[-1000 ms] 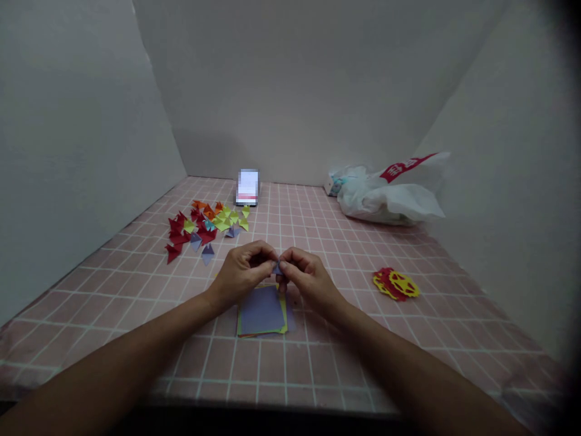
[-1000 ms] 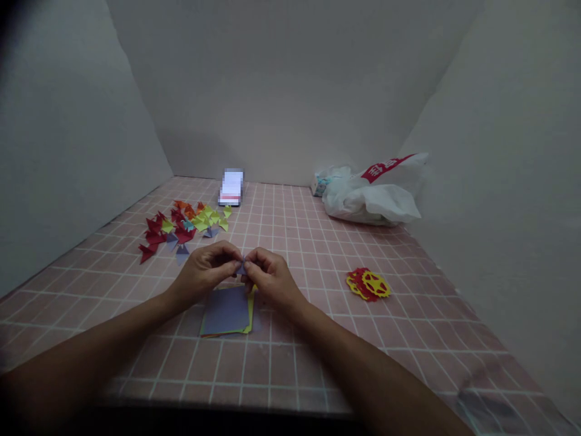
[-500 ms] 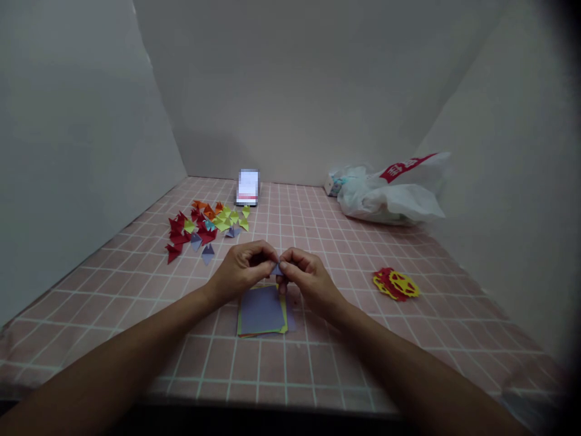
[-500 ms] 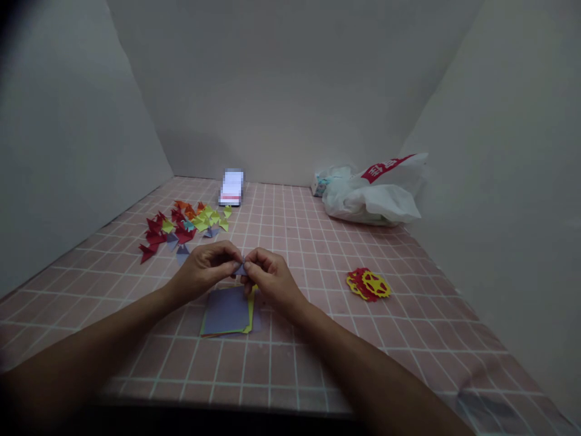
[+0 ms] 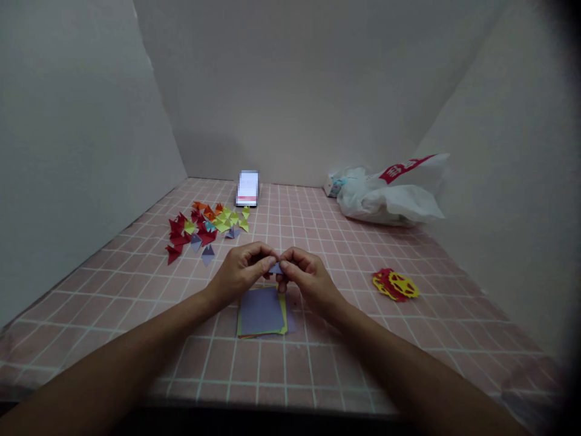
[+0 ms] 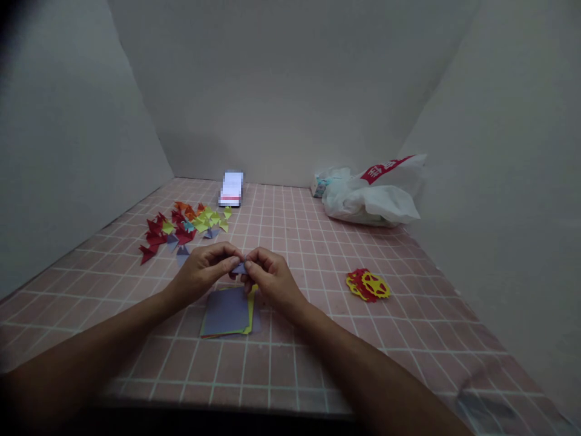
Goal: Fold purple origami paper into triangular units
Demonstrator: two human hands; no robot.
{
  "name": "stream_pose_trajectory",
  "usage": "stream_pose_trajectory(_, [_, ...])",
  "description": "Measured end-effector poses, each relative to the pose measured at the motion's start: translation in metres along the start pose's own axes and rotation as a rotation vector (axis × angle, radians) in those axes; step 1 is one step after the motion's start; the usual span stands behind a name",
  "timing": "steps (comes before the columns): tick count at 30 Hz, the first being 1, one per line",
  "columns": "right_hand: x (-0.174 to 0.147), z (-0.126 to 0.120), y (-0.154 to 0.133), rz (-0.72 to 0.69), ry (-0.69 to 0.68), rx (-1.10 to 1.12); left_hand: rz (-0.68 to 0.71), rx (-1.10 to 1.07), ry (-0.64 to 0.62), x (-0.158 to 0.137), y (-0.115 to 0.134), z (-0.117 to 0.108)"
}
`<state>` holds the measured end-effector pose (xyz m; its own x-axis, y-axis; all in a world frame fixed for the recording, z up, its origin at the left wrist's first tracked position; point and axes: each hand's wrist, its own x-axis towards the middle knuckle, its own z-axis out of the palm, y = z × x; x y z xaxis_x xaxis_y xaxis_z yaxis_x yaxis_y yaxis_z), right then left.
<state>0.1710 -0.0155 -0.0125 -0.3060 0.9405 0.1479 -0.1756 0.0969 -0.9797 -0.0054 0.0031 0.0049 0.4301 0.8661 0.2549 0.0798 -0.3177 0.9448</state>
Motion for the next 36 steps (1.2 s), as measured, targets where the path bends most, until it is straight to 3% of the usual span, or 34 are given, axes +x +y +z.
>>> stream_pose_trajectory(5, [0.001, -0.001, -0.002, -0.038, -0.004, -0.047, -0.053, -0.177, 0.015, 0.000, -0.003, 0.004])
stream_pose_trajectory(10, [0.000, 0.001, -0.003, -0.063, 0.000, -0.078, -0.072, -0.223, 0.031, 0.000, -0.003, 0.006])
stream_pose_trajectory(17, [0.000, -0.001, 0.000, -0.057, -0.003, -0.100, -0.020, -0.177, 0.073, 0.000, -0.002, 0.008])
stream_pose_trajectory(22, [-0.001, -0.002, 0.001, -0.068, -0.008, -0.133, 0.099, 0.019, 0.139, -0.002, -0.002, 0.010])
stream_pose_trajectory(28, [0.000, -0.002, 0.002, -0.058, -0.005, -0.123, 0.167, 0.128, 0.108, -0.004, -0.004, 0.009])
stream_pose_trajectory(33, [0.000, 0.000, 0.000, -0.061, 0.023, -0.209, 0.150, 0.092, 0.132, -0.003, -0.004, 0.012])
stream_pose_trajectory(36, [-0.002, 0.001, -0.001, -0.096, 0.052, -0.277, 0.071, -0.004, 0.139, -0.003, -0.002, 0.013])
